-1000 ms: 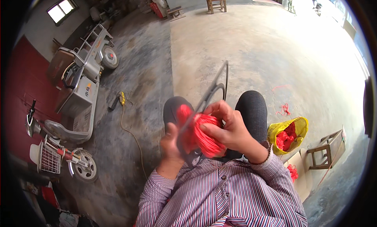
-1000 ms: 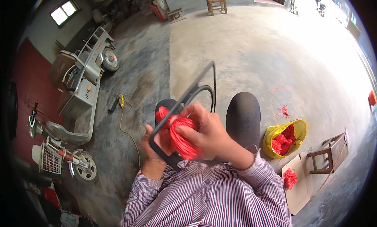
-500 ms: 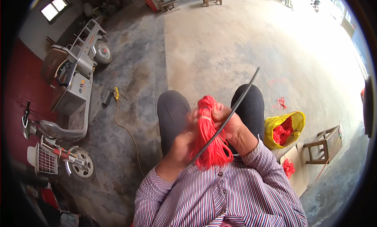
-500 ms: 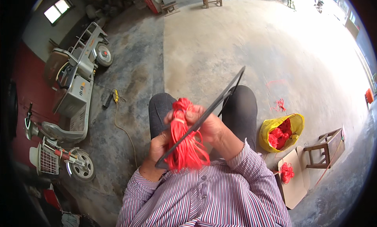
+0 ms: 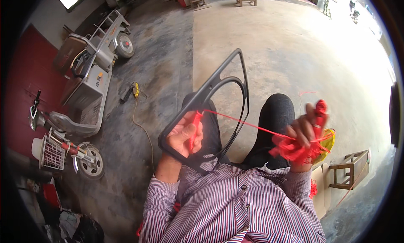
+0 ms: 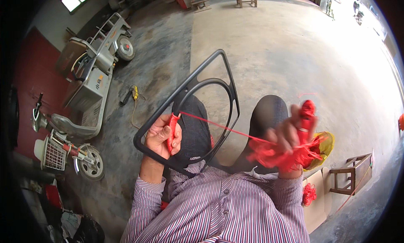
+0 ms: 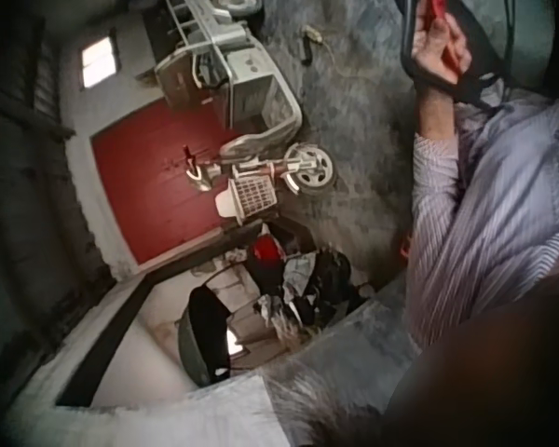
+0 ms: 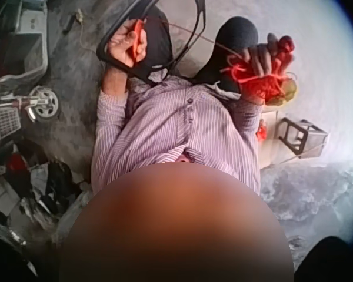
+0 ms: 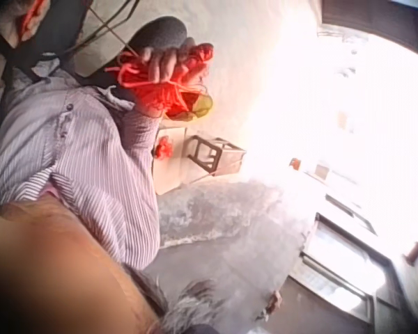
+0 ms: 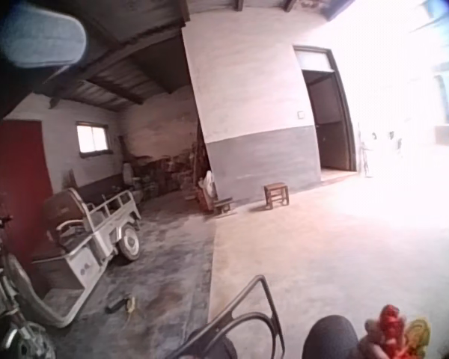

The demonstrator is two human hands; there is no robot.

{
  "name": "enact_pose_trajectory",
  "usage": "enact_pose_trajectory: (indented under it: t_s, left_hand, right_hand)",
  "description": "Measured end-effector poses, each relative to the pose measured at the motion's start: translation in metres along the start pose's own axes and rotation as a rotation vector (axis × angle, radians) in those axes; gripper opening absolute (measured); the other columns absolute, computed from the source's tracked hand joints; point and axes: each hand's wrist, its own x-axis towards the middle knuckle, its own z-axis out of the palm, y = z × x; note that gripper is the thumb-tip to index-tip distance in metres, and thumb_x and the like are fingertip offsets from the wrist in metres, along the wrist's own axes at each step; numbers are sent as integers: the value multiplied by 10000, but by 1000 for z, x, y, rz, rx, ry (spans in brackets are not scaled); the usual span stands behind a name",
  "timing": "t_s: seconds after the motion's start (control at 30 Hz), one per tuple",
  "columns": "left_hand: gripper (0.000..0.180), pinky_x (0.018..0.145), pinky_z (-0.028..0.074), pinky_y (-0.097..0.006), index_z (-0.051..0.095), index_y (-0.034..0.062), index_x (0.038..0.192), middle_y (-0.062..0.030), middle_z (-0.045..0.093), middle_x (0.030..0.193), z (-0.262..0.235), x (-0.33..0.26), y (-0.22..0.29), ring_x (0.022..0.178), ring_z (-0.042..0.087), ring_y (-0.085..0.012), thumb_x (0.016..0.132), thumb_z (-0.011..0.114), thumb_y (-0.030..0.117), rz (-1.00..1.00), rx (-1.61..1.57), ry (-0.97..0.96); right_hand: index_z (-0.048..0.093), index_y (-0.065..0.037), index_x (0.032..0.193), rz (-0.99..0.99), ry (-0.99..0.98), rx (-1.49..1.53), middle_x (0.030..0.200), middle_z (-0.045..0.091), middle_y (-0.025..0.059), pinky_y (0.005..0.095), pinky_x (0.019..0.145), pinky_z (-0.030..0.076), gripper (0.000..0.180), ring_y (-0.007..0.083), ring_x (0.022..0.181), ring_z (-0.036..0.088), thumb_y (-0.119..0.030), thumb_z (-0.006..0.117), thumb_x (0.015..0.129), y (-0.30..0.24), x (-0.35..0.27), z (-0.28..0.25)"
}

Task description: The recorder is wrapping red plastic ribbon around a circular black frame.

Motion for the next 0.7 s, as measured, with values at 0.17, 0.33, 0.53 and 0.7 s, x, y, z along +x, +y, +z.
enact_pose_trajectory:
  t_s: [0.17,0.33,0.53,0.7]
  left_hand:
    - [573,396,395,-273,401,118,1356,-101,549,789,5,0,7,556,519,-178,869,696,185,81,71,47]
    - [503,390,421,-267,430,113,1315,-122,565,826,-2,-9,12,565,537,-173,882,675,184,95,65,50]
    - [411,397,432,-242,531,36,1228,-140,583,945,4,0,-8,648,562,-170,908,638,270,97,-5,-12]
    - [642,740,528,-329,464,25,1332,-148,588,1200,14,9,-22,1036,596,-228,891,606,469,-107,-357,-256]
  right_hand:
    - [378,-105,907,-62,68,-250,430,410,-15,282,425,376,444,103,298,398,-529,302,1014,-11,-3,32]
    - [505,-97,929,31,497,-217,520,401,-19,264,446,368,389,87,405,402,-454,379,1021,-16,-5,2]
    - [574,15,1136,231,530,-345,1125,612,157,379,827,528,275,235,948,632,-53,571,870,47,14,9]
    - [549,12,1239,542,-61,-1120,928,674,91,283,832,487,537,144,843,653,-97,776,765,72,41,52]
